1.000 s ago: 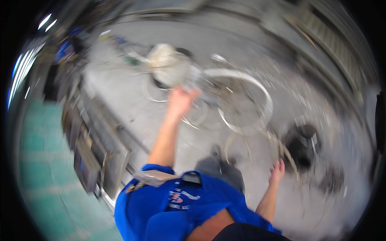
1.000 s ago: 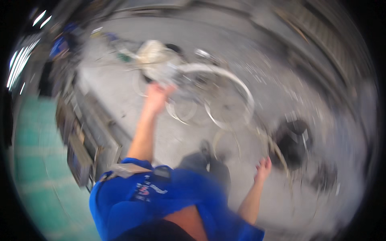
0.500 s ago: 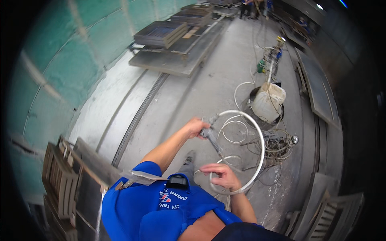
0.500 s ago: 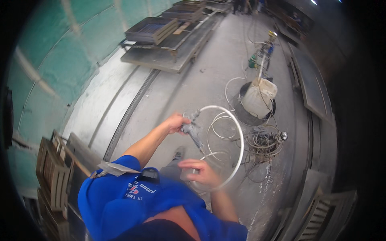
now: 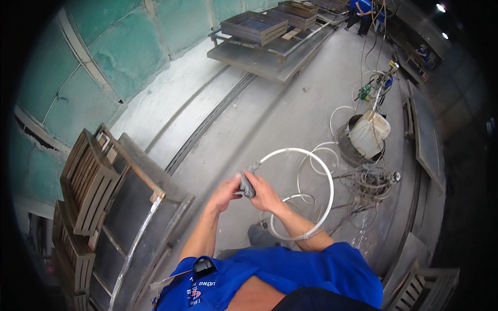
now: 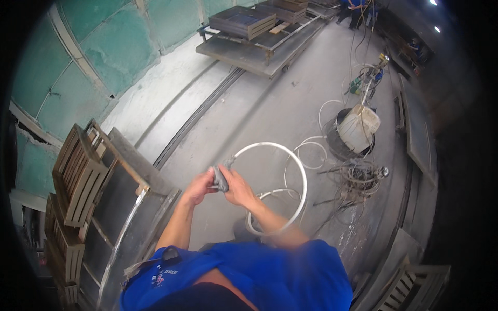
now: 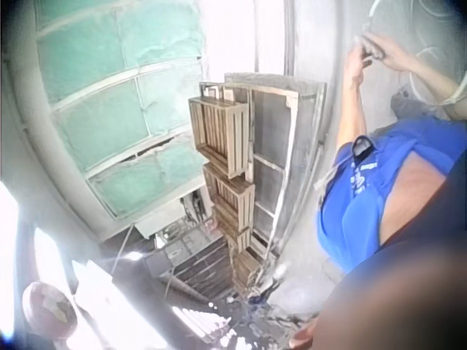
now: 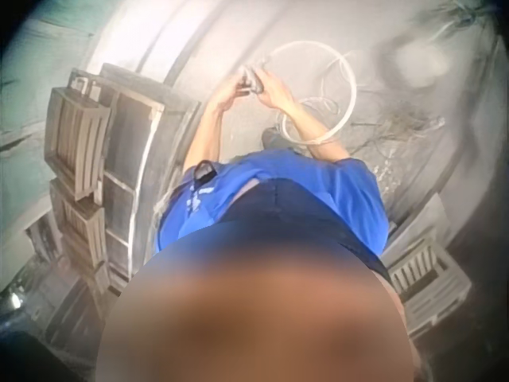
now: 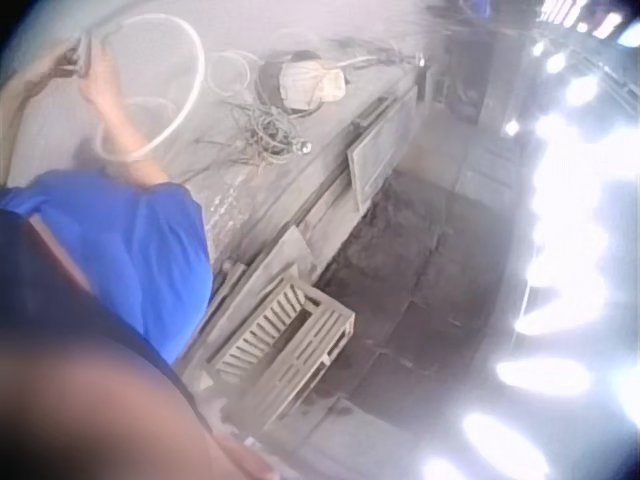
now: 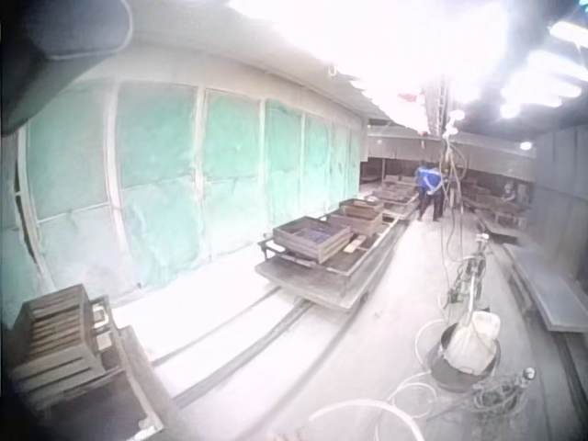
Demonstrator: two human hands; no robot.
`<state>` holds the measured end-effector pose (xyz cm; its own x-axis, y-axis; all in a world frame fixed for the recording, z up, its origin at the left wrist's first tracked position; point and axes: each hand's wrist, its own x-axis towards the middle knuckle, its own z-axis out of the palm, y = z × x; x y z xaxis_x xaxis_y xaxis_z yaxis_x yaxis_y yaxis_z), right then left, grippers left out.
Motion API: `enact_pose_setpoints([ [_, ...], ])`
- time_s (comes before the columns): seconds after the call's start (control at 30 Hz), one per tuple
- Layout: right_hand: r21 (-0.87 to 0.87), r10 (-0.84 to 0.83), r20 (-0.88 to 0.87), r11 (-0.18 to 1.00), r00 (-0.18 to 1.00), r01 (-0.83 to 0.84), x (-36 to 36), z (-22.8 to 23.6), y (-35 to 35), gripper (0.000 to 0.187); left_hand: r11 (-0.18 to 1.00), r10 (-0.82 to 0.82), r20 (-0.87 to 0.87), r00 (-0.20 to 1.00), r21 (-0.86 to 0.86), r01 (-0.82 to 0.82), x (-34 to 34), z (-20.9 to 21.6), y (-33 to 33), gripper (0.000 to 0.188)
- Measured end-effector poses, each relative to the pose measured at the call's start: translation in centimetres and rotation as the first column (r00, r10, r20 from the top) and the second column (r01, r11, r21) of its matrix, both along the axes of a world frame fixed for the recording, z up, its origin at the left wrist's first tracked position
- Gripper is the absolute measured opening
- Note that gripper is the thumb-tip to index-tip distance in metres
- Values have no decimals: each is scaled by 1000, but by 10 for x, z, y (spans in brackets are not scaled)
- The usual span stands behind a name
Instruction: The person uses a spray gun connected to a hose to apply a coating to wooden furniture pieces arranged on a metal rack. They move around the rack to cover different surfaces and sides of the furniture.
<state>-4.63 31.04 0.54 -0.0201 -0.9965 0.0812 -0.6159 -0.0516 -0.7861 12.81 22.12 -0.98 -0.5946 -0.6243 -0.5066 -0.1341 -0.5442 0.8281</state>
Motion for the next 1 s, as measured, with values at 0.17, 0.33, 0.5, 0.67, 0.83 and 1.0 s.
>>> enact_pose_setpoints([
  [0.17,389,-218,568,921,794,-25,83,46,31,74,986,-119,-96,988,-127,106,114,-54,83,77],
  [0.33,182,-88,662,982,744,-46,159,107,61,57,782,-546,-112,830,-422,458,153,-85,203,67],
  [0.5,-180,253,617,967,745,-179,164,173,50,59,487,-439,350,827,-681,547,154,-86,243,35],
  [0.67,-286,142,488,958,861,4,139,188,1,65,623,23,210,977,-768,151,199,-75,246,25],
  [0.83,16,-43,470,999,882,40,175,116,-68,65,465,274,39,961,-880,-97,269,21,270,29],
  [1.0,-62,61,504,997,862,-34,269,75,-65,51,406,174,115,978,-913,35,297,97,291,36],
])
